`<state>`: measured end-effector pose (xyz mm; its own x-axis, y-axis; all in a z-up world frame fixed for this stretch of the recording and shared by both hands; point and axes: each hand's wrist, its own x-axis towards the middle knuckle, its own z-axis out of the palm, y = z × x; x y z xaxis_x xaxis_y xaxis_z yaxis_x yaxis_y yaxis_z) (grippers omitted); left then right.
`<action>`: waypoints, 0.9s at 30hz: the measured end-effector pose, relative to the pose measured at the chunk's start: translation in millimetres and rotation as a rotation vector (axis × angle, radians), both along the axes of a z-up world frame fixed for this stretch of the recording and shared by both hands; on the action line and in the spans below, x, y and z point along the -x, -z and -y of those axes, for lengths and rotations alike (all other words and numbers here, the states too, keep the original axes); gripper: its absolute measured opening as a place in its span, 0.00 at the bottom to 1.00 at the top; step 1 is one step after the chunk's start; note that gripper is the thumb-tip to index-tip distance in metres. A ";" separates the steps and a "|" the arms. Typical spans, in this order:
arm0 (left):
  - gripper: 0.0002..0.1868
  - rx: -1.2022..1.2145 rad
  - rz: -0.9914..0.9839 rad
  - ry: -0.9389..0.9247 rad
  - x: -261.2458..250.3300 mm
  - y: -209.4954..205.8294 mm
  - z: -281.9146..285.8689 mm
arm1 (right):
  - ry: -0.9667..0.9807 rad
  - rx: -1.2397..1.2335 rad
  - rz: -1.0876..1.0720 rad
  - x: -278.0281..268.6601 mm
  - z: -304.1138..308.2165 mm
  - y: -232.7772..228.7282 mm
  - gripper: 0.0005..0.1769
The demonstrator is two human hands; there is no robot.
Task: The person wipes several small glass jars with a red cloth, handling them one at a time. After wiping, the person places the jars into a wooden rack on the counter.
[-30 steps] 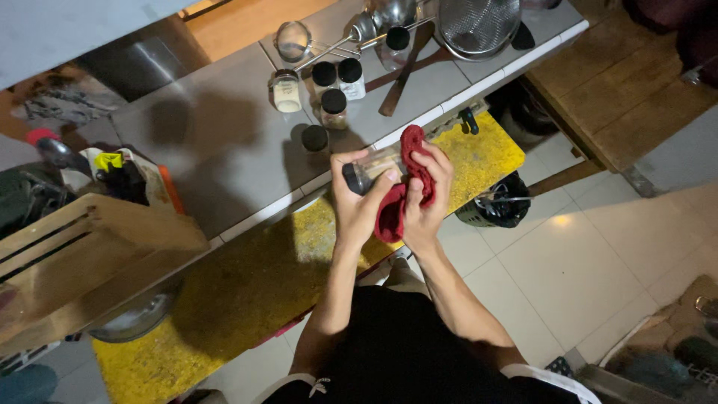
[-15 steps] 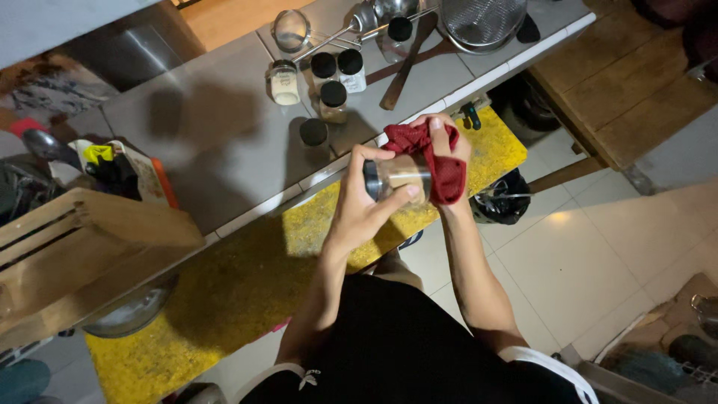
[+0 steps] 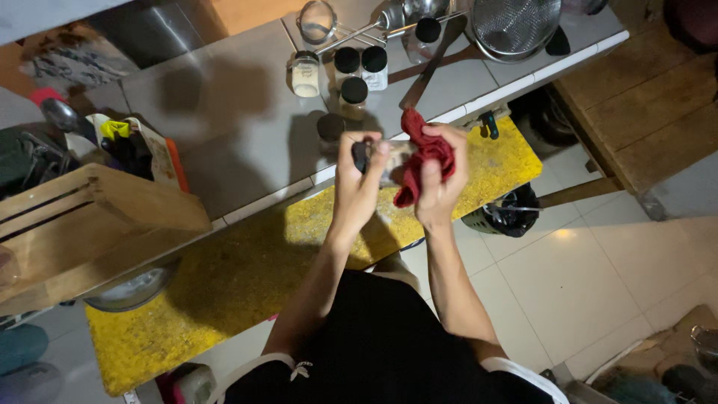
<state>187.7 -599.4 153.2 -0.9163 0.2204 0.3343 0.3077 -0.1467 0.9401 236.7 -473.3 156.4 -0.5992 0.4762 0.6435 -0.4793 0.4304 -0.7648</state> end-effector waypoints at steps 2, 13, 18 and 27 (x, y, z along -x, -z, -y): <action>0.21 0.008 0.049 -0.003 4.8 -0.7 2.2 | -0.070 -0.048 -0.001 -10.1 10.6 -4.0 0.39; 0.21 0.061 0.073 0.149 5.8 -19.8 21.0 | -0.058 -0.011 0.047 -4.9 4.6 7.1 0.24; 0.20 0.010 0.059 0.207 -3.6 -25.9 25.4 | -0.092 0.136 0.111 2.7 -1.0 -2.9 0.15; 0.17 -0.043 -0.020 0.132 -17.8 -15.0 24.7 | -0.053 0.205 0.131 12.9 -3.4 -2.2 0.14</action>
